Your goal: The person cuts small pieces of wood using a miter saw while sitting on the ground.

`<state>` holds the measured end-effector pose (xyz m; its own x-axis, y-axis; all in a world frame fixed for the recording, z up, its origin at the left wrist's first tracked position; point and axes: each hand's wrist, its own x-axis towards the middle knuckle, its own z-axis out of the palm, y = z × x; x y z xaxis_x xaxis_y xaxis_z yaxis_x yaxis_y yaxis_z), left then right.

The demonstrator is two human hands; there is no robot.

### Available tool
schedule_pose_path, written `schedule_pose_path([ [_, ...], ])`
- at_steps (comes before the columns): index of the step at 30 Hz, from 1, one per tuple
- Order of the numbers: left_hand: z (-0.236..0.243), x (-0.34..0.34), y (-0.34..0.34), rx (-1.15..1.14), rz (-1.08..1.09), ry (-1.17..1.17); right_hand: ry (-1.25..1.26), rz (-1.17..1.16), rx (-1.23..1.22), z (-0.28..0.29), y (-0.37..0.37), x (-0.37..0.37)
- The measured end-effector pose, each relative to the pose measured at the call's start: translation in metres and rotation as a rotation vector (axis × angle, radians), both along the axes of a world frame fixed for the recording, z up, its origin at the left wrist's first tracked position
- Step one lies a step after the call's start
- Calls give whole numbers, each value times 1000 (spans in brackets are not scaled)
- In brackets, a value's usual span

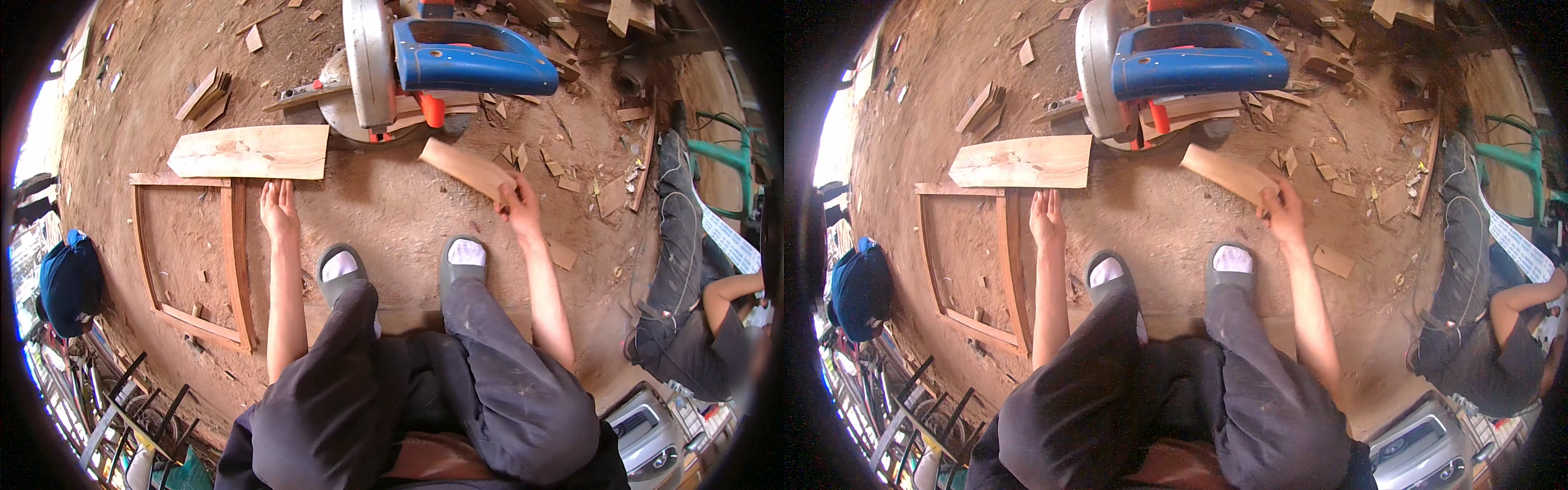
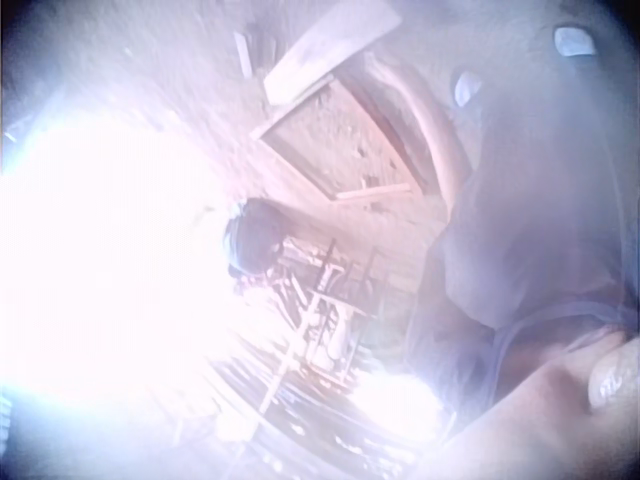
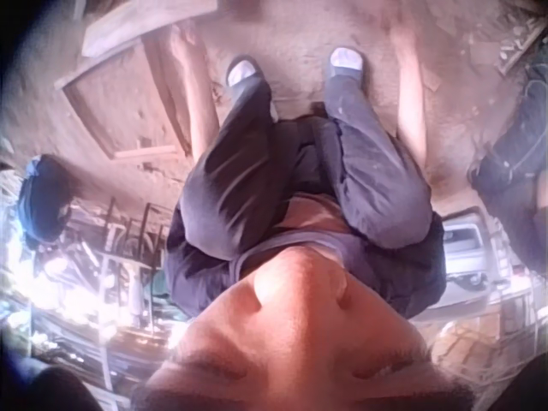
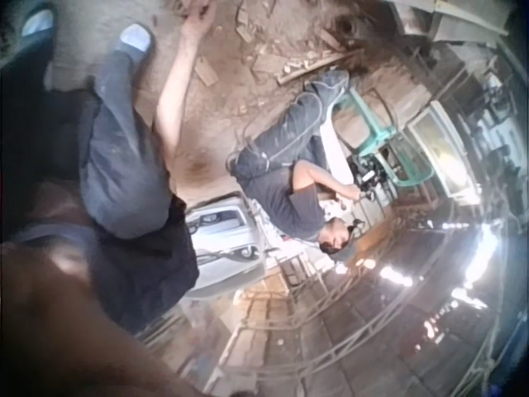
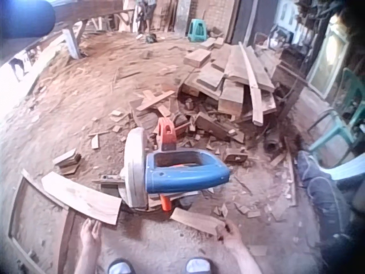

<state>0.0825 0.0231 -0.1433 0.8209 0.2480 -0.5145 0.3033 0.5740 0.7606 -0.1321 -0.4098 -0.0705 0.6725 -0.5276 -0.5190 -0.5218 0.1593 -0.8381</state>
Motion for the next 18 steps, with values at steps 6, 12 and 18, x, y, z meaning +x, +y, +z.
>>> schedule_pose_path([
  [6, 16, -69, -42, 209, -367, 61, -179, 32, -86, 18, -77, -7],
  [12, 16, -119, -69, 293, -638, -131, -19, 337, 67, 19, -53, -21],
  [18, 18, -107, -68, 675, -503, -270, 50, 677, -8, -9, 33, 17],
])
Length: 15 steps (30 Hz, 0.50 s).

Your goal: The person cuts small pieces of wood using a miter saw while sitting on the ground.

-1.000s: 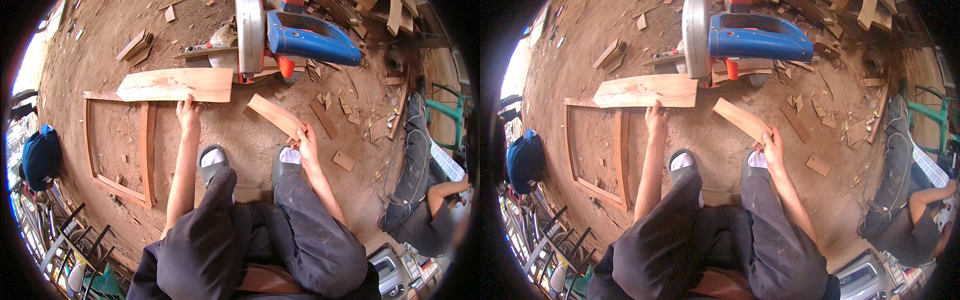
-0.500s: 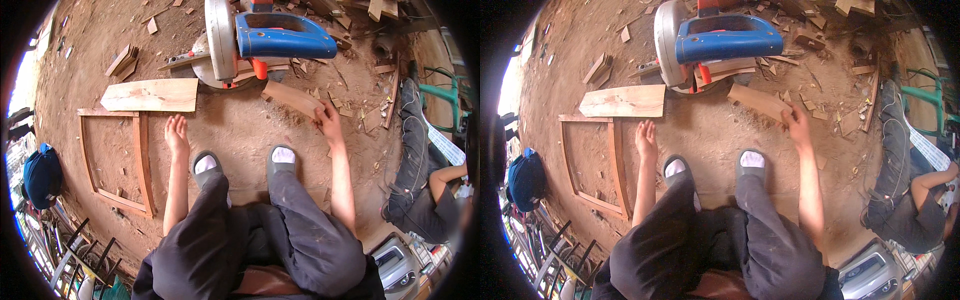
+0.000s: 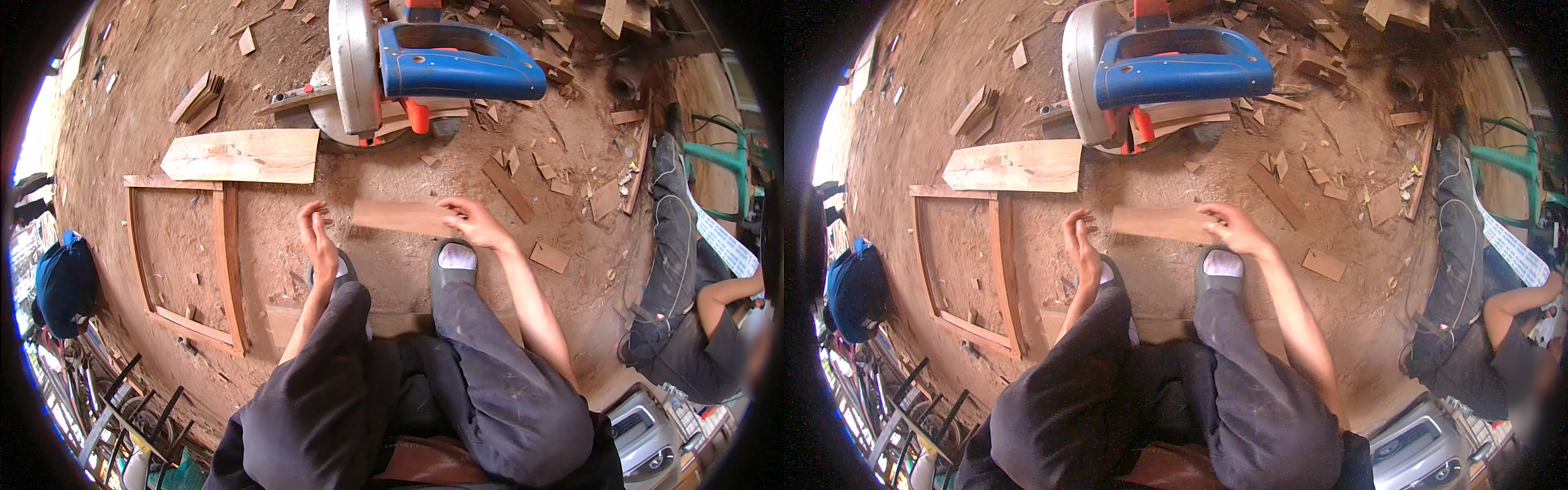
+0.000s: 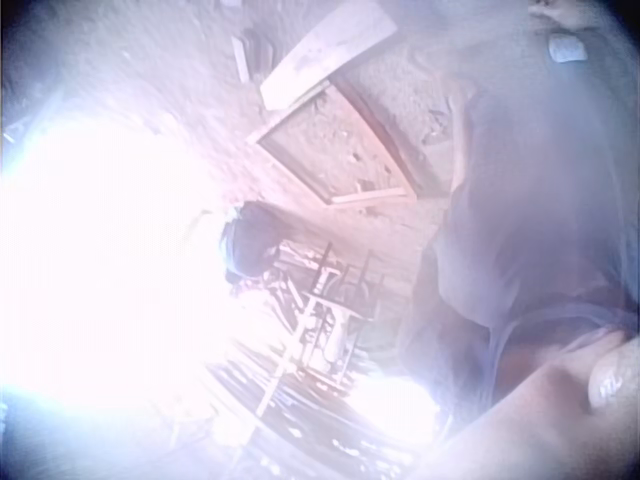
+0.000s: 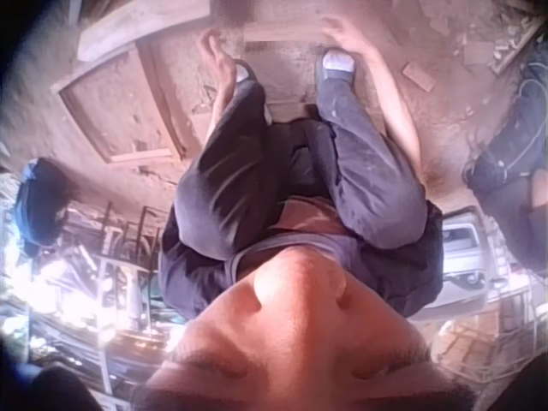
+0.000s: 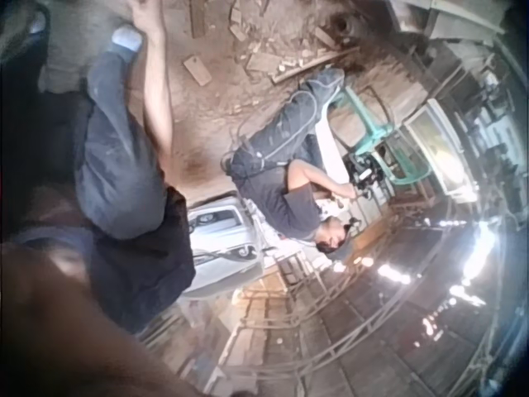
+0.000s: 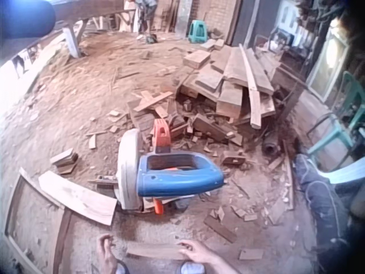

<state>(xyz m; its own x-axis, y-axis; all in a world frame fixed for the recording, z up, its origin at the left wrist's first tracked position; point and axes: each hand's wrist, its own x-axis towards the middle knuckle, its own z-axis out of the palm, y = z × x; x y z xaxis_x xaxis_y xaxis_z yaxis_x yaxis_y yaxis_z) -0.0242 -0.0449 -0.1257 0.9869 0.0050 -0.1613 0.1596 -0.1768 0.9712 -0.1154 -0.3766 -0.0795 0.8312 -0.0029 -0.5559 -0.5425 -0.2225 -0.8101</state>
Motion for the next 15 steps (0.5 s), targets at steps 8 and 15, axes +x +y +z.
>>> schedule_pose_path([
  [8, -6, 3, 27, 406, -170, -199, -121, 255, -780, 38, -16, 49],
  [15, -2, -7, 17, 516, -342, -280, -461, 164, -746, 25, -106, 124],
])
